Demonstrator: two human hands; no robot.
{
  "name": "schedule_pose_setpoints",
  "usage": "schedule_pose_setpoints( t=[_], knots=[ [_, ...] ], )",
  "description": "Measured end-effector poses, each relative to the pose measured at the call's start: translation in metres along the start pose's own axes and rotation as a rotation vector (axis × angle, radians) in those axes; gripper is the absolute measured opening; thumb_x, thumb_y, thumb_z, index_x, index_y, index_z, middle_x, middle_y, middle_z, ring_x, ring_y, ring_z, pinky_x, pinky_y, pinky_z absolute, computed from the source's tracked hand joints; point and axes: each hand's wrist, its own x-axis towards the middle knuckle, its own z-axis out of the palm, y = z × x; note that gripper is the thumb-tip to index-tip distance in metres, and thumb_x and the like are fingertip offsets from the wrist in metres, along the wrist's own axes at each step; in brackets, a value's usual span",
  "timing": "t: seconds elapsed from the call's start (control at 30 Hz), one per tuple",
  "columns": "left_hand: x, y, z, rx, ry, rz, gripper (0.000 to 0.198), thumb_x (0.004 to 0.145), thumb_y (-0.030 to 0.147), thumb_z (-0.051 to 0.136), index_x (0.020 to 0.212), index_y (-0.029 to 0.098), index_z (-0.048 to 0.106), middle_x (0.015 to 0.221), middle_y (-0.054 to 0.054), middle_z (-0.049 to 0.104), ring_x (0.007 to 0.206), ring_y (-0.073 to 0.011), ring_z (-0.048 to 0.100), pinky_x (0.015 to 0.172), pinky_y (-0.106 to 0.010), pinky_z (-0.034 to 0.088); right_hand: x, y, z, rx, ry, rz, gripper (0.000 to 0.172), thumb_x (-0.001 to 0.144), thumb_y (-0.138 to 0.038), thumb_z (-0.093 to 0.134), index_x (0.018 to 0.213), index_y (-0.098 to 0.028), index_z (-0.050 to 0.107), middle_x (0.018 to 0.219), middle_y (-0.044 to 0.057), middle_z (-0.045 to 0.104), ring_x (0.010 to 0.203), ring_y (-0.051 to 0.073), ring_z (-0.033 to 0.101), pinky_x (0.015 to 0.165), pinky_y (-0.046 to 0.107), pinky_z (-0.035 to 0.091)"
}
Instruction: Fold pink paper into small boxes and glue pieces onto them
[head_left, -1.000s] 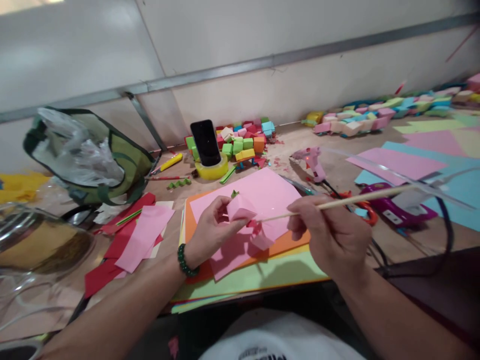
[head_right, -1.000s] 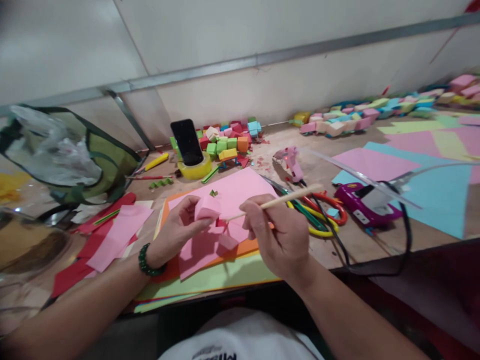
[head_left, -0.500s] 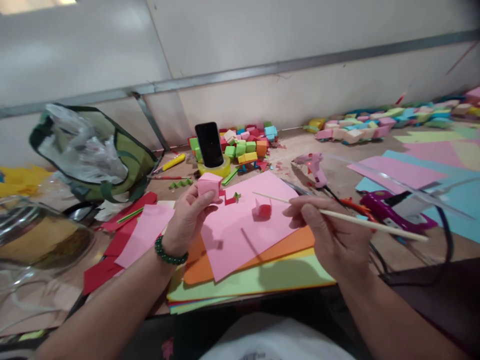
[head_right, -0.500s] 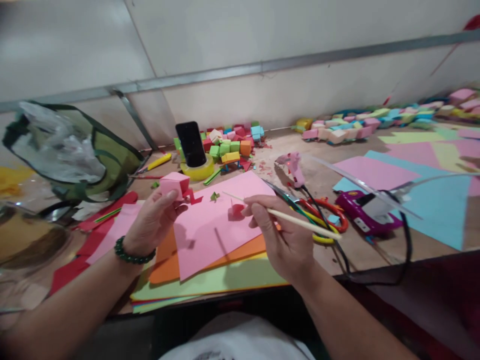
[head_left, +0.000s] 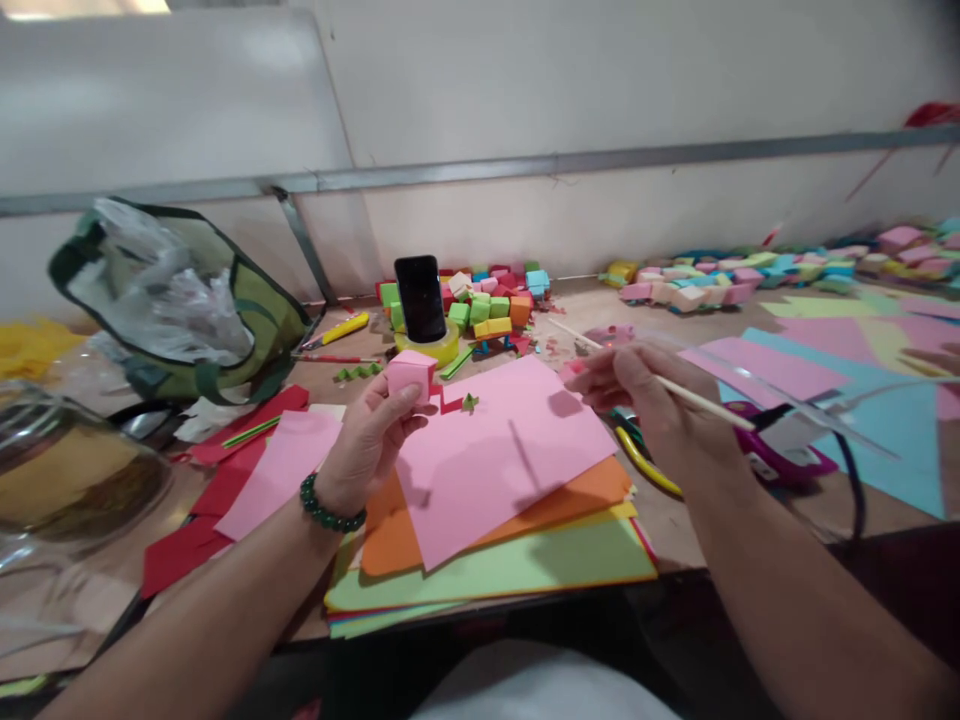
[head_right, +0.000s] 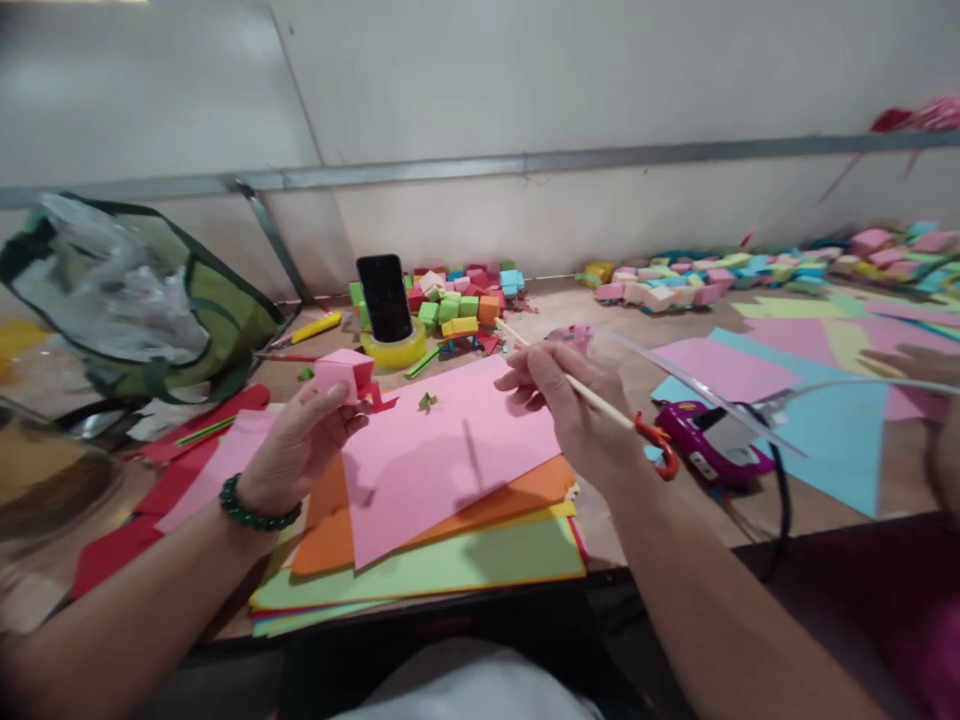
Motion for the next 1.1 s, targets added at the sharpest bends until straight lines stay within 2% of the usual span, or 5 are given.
schedule_pose_setpoints(
  t=[0.4, 0.5, 0.7, 0.83, 1.1],
  knots=[
    [0.007, 0.009, -0.012, -0.217, 0.073, -0.023, 0.021, 0.068, 0.027, 0.076, 0.076, 0.016, 0.061, 0.07, 0.003, 0.067, 0.063, -0.0075, 0.063, 0.061, -0.018, 0.052, 0.024, -0.041, -0.001, 0.127, 0.209, -0.32, 0.03, 0.09, -0.046, 0.05, 0.085, -0.022, 0.067, 0.059, 0.001, 0.061, 0.044, 0.01, 0.053, 0.039, 0.023, 0.036],
    [0.008, 0.012, -0.013, -0.276, 0.112, -0.035, 0.021, 0.065, 0.026, 0.078, 0.071, 0.015, 0.06, 0.066, 0.002, 0.067, 0.061, -0.0081, 0.063, 0.059, -0.018, 0.052, 0.026, -0.042, 0.0, 0.043, -0.002, -0.229, 0.029, 0.088, -0.045, 0.055, 0.083, -0.019, 0.068, 0.054, 0.0, 0.06, 0.04, 0.01, 0.052, 0.036, 0.023, 0.036],
    [0.011, 0.012, -0.019, -0.351, 0.051, -0.049, 0.014, 0.07, 0.023, 0.074, 0.076, 0.016, 0.064, 0.07, 0.0, 0.07, 0.063, -0.0099, 0.064, 0.059, -0.02, 0.053, 0.028, -0.047, -0.006, 0.236, 0.017, -0.255, 0.033, 0.089, -0.046, 0.052, 0.08, -0.021, 0.071, 0.048, 0.0, 0.053, 0.038, 0.01, 0.045, 0.034, 0.023, 0.027],
    [0.006, 0.012, -0.02, -0.372, -0.062, -0.083, 0.009, 0.072, 0.022, 0.071, 0.074, 0.015, 0.066, 0.071, -0.002, 0.071, 0.065, -0.0116, 0.065, 0.063, -0.022, 0.054, 0.024, -0.04, -0.004, 0.188, -0.034, -0.137, 0.048, 0.087, -0.059, 0.047, 0.076, -0.02, 0.073, 0.046, 0.0, 0.048, 0.04, 0.009, 0.04, 0.035, 0.023, 0.023],
    [-0.007, 0.011, 0.0, -0.293, -0.54, -0.131, 0.036, 0.076, 0.033, 0.065, 0.106, 0.013, 0.068, 0.132, -0.015, 0.054, 0.095, -0.0267, 0.066, 0.082, -0.037, 0.05, 0.02, -0.013, 0.012, 0.3, -0.216, 0.14, 0.056, 0.081, -0.065, 0.051, 0.057, -0.017, 0.067, 0.046, 0.0, 0.044, 0.042, 0.009, 0.038, 0.036, 0.022, 0.023]
  ],
)
